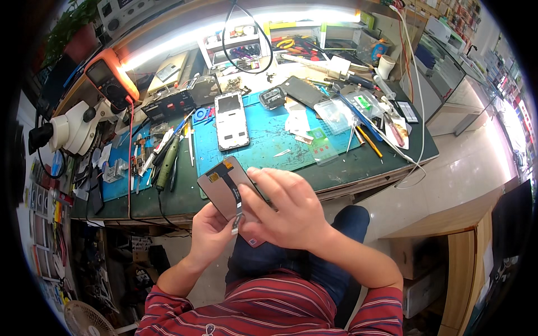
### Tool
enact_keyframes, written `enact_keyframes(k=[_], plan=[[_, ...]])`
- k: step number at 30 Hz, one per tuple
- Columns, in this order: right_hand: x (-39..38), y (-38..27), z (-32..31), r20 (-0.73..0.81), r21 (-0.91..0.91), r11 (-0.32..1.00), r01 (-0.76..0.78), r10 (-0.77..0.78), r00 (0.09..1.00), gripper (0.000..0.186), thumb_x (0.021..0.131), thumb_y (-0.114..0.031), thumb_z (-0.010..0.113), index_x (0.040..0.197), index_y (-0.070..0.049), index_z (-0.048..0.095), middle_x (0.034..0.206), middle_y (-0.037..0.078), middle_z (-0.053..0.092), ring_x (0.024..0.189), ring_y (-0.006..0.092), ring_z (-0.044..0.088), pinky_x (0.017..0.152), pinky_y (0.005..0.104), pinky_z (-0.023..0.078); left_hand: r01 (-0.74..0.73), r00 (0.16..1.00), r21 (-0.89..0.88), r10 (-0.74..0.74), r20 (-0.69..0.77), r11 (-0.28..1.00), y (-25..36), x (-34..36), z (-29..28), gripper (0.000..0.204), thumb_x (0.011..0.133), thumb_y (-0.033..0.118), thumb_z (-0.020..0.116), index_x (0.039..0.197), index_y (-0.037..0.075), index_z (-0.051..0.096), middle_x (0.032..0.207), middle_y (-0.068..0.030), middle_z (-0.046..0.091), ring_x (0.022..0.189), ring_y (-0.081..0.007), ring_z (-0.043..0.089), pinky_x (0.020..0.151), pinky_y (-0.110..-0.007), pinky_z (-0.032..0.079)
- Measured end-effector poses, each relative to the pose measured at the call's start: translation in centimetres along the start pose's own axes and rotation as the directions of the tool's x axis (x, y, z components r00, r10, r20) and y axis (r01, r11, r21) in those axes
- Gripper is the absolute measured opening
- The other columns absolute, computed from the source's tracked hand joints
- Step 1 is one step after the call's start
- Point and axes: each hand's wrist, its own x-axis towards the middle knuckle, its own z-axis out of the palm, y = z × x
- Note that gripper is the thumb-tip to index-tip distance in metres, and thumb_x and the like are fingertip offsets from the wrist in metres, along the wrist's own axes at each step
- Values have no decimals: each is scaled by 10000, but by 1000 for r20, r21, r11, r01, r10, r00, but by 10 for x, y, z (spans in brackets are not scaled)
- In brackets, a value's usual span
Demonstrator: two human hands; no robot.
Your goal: The person applies adhesive tape to a smartphone back cover, then uses a heat gun and a metal pick to pry and separate the screen assembly from the phone frame. The person handles the back cover, screen assembly, and frame throughout the process.
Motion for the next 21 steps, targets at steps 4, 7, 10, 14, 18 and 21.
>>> enact_keyframes(k=[4, 7, 10, 14, 18, 21], plan=[[5, 2, -2, 19, 10, 996, -93, 93, 995, 590, 811, -251, 712, 1360, -45, 646, 1412, 159, 582, 1230, 311, 597, 1004, 424, 507, 18, 1000, 37, -19, 13, 999, 1, -2, 1, 288, 992, -45, 651, 1275, -48, 602, 1149, -105, 726, 1036, -148, 715, 890, -293, 596], [5, 1, 3, 53, 3, 997, -78, 78, 996, 599, 839, -307, 714, 1375, -51, 639, 1421, 158, 576, 1237, 316, 591, 1015, 427, 498, 13, 999, 60, -15, 34, 998, 3, -1, 2, 274, 994, -39, 650, 1265, -52, 608, 1139, -109, 733, 1024, -155, 723, 883, -297, 600], [2, -5, 3, 52, 96, 994, -42, 38, 998, 631, 894, -438, 697, 1394, -59, 630, 1422, 152, 576, 1242, 315, 586, 1031, 433, 488, 11, 997, 93, -18, 71, 996, 6, 1, 0, 264, 998, -38, 645, 1259, -57, 611, 1128, -117, 738, 1015, -164, 730, 888, -307, 607], [1, -2, 4, -15, 82, 993, -82, 84, 996, 740, 908, -555, 664, 1436, -40, 591, 1450, 163, 547, 1269, 334, 561, 1054, 449, 472, 26, 998, 77, -31, 59, 997, 6, 0, 1, 249, 999, -42, 641, 1246, -59, 614, 1115, -125, 743, 1007, -171, 735, 884, -313, 612], [8, -2, 5, 66, 81, 980, -182, 177, 982, 782, 890, -520, 678, 1447, 15, 559, 1466, 184, 529, 1291, 350, 541, 1072, 455, 459, 41, 997, 56, -44, 60, 998, 7, -2, 3, 266, 989, -12, 686, 1241, -59, 616, 1094, -122, 749, 999, -171, 737, 876, -313, 613], [8, -1, 5, 86, 21, 989, -147, 145, 986, 764, 873, -454, 689, 1445, 33, 552, 1476, 190, 524, 1302, 345, 535, 1086, 456, 450, 61, 993, 6, -62, 104, 998, 5, -1, 3, 295, 977, 20, 724, 1241, -58, 619, 1090, -116, 751, 997, -164, 736, 873, -308, 612]])
